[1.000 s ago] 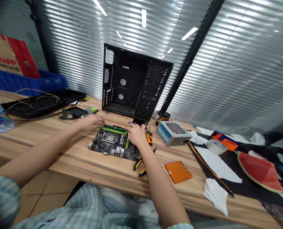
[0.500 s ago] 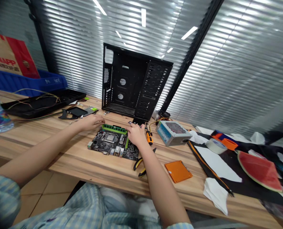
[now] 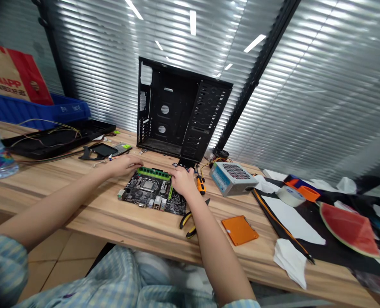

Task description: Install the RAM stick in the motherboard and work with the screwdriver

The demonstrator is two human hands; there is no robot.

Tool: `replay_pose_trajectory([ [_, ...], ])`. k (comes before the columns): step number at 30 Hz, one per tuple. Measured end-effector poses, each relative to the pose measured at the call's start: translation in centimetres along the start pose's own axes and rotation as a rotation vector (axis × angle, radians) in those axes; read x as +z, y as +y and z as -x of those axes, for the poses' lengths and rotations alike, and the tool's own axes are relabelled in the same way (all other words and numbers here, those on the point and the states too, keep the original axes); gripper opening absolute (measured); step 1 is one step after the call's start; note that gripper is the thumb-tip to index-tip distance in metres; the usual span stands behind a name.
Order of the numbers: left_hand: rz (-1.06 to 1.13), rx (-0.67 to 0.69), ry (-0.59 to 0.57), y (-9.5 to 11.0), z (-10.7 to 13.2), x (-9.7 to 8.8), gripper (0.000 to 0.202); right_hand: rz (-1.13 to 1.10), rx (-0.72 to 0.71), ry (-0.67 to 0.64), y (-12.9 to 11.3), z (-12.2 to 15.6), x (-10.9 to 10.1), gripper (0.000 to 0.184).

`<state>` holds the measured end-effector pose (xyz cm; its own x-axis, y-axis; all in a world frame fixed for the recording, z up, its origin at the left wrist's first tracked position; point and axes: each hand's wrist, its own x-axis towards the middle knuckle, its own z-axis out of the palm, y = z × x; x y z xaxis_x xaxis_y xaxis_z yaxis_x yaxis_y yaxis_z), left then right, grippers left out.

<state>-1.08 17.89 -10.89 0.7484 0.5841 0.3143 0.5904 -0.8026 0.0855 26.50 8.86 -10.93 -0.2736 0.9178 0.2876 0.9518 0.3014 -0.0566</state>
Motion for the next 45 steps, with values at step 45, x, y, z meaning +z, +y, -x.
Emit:
replay_pose_trajectory([
  [45,0.002,0.055,0.032,0.34,0.33,-0.32,0.022,-0.012,-0.013,-0.051,-0.25,0.02,-0.36,0.031],
])
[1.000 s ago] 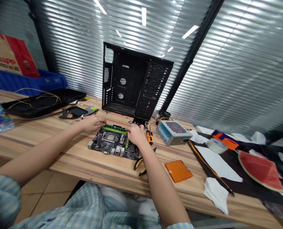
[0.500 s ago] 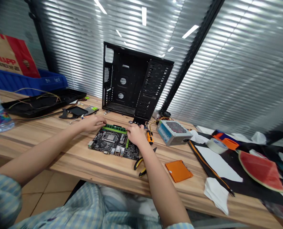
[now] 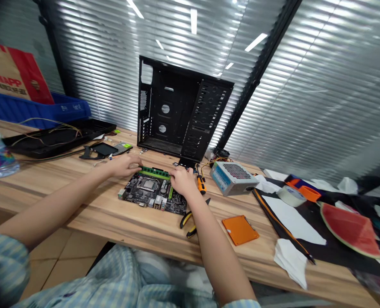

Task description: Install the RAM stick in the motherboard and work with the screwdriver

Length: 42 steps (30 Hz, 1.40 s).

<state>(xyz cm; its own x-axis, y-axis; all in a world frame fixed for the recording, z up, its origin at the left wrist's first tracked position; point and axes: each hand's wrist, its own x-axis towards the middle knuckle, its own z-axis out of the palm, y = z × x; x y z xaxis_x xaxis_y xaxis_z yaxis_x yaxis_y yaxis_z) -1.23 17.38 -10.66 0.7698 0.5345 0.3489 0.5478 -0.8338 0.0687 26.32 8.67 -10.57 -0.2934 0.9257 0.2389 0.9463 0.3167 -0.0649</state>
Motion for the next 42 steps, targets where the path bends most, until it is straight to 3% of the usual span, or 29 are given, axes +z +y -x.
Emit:
replay_pose_trajectory([
  [28,-0.065,0.022,-0.038,0.36,-0.18,-0.08,0.023,-0.022,-0.015,-0.011,0.03,0.01,-0.20,0.032],
  [42,-0.101,-0.058,-0.032,-0.13,0.09,-0.51,0.032,-0.023,-0.007,0.007,0.36,0.04,0.04,0.032],
])
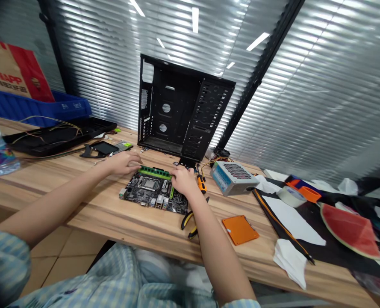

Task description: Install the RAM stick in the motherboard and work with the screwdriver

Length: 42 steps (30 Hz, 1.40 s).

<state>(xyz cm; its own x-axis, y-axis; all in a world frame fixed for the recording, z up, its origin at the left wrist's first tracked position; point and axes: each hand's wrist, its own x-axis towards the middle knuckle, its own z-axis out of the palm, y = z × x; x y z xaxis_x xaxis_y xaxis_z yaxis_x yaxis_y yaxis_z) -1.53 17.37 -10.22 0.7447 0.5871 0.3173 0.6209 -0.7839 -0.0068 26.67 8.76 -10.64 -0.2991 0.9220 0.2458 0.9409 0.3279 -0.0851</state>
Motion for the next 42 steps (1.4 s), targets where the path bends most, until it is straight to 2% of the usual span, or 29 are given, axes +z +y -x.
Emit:
replay_pose_trajectory([
  [4,-0.186,-0.237,0.041,-1.7,0.7,-0.8,0.037,-0.004,-0.021,0.012,0.0,0.0,-0.1,0.030],
  [8,-0.315,-0.515,-0.035,-3.6,1.7,-1.4,0.032,0.004,-0.007,0.001,0.0,0.0,-0.1,0.031],
  [11,-0.344,-0.644,-0.100,-4.4,2.3,-1.5,0.033,0.016,0.009,-0.020,0.1,0.0,-0.1,0.033],
  [15,-0.334,-0.756,-0.122,-4.7,2.4,-1.3,0.037,0.016,0.004,-0.014,0.1,0.0,0.0,0.031],
  [21,-0.278,-0.745,-0.164,-4.4,2.1,-1.3,0.035,0.008,-0.012,-0.004,0.1,0.0,-0.1,0.030],
  [28,-0.313,-0.777,-0.162,-4.4,2.2,-1.5,0.033,-0.003,0.002,-0.019,-0.1,0.0,-0.3,0.030],
  [32,-0.330,-0.751,-0.205,-4.5,2.1,-1.4,0.034,-0.009,0.001,-0.010,-0.2,0.1,-0.5,0.030],
  [42,-0.305,-0.701,-0.224,-4.9,1.9,-1.0,0.028,-0.009,-0.006,-0.012,-0.3,0.1,-0.6,0.029],
])
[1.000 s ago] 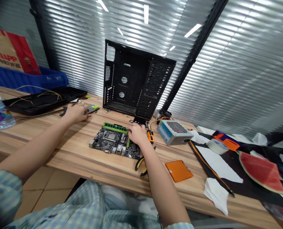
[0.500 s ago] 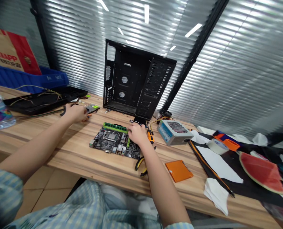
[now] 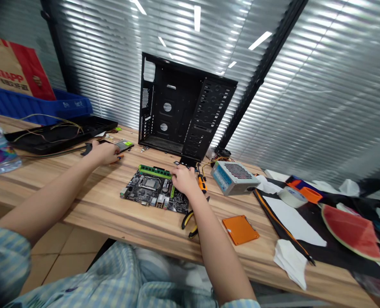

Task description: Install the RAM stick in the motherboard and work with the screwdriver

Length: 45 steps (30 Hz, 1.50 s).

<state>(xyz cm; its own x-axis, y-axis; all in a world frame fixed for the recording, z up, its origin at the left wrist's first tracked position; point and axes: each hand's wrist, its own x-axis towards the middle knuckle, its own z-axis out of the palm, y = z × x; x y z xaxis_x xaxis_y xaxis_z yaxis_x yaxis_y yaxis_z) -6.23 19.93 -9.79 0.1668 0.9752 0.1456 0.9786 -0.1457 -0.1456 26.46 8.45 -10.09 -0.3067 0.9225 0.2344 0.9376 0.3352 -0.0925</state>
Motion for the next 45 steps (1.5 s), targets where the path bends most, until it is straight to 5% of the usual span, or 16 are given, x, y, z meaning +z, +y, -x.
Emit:
replay_pose_trajectory([
  [29,0.012,0.074,-0.143,0.9,0.3,0.1,0.031,0.006,0.011,0.001,0.0,0.0,0.0,0.029],
  [45,-0.036,0.109,-0.088,1.9,0.8,1.2,0.037,-0.004,0.005,-0.002,0.0,0.0,0.0,0.029],
])
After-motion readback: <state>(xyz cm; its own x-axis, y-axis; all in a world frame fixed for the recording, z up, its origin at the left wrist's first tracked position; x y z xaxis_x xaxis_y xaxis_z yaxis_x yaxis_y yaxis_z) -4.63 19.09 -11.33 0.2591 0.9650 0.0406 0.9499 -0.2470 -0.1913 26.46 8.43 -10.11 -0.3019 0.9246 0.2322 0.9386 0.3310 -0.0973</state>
